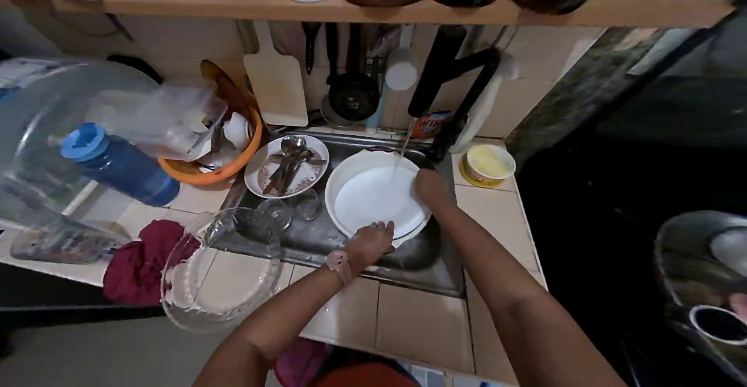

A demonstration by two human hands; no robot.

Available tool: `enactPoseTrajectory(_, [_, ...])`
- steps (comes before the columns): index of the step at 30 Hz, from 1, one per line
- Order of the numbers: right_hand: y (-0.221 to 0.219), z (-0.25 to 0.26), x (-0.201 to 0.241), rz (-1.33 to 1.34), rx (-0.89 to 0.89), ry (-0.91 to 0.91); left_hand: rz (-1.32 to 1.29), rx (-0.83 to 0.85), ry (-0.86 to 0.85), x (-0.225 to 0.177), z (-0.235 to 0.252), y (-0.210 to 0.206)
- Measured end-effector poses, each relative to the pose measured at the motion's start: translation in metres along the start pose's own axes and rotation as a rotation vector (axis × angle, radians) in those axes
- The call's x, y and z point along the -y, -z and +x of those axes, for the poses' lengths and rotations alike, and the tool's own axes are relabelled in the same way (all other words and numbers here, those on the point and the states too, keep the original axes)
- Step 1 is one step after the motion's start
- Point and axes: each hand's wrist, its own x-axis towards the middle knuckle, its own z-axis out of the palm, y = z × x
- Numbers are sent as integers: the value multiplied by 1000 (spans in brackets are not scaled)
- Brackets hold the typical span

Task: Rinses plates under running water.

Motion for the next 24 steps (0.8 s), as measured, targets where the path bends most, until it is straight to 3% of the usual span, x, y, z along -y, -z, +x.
enactPoseTrajectory(6, [10,7,-5,115,5,-80,48,-37,-33,4,-1,-5])
enactPoseTrajectory(9, [10,24,-12,297,36,-148,51,-71,-41,5,-5,-6])
enactPoseTrajectory(13, [4,32,-5,665,36,-192,35,-287,-73,12,-11,8])
enactPoseTrajectory(16, [-3,26,10,1197,216,-182,20,-446,-121,33,-5,16])
enactPoseTrajectory(18, [-8,21,14,1362,217,-207,16,-473,-146,42,0,16])
enactPoseTrajectory(21, [-12,9,12,1261,116,-246,-19,-403,-177,44,2,6])
enactPoseTrajectory(24, [-8,-23,12,1104,-18,-216,-57,-444,-229,38,1,-13])
